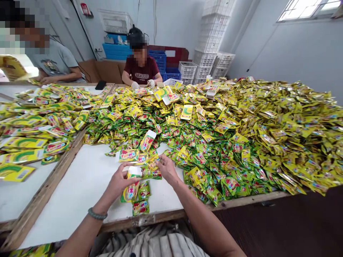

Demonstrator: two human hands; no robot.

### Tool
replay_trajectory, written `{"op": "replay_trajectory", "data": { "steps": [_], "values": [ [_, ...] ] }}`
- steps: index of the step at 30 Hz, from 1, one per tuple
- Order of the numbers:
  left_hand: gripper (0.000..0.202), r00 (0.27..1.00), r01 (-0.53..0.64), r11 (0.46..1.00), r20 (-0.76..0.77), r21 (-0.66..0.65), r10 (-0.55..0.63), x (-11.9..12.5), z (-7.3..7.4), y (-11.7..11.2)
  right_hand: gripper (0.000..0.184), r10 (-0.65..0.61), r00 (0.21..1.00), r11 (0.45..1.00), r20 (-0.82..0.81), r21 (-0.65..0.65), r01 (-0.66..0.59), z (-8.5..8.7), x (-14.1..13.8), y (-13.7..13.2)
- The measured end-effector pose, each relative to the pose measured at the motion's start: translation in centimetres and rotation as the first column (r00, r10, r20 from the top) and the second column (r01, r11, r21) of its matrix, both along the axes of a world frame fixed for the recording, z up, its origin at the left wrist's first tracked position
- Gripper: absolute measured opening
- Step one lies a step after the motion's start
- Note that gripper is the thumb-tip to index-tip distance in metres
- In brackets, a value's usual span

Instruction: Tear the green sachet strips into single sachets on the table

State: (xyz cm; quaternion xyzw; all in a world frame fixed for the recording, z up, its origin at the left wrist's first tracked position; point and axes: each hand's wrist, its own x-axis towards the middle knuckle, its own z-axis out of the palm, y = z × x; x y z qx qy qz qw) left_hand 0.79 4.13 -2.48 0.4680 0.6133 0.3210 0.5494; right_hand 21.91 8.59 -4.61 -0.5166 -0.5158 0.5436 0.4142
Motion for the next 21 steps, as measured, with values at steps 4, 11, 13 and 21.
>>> {"op": "replay_trajectory", "data": {
  "steps": [4, 11, 13, 21],
  "values": [
    [0.062, 0.992, 0.026, 0.998, 0.125, -0.061, -0.018, 1.4, -0.8, -1.2, 0.032, -0.031, 0.978, 0.998, -0.204, -0.056, 0.02, 0.5, -1.2, -0.6],
    [0.051, 0.975, 0.112, 0.993, 0.197, -0.036, -0.103, 0.4, 0.6, -2.1, 0.022, 0.19, 0.981, 0.981, 0.04, 0.036, -0.192, 0.2, -3.1, -1.4],
    [0.052, 0.973, 0.14, 0.989, 0.189, -0.04, -0.13, 0.2, 1.1, -2.2, 0.018, 0.232, 0.962, 0.969, 0.143, 0.049, -0.241, 0.2, -3.4, -1.6],
    [0.053, 0.95, 0.107, 0.962, 0.31, -0.25, -0.025, 0.6, 1.9, -2.2, 0.026, 0.079, 0.807, 0.957, 0.585, 0.181, -0.226, 1.5, -0.1, -1.0]
  ]
}}
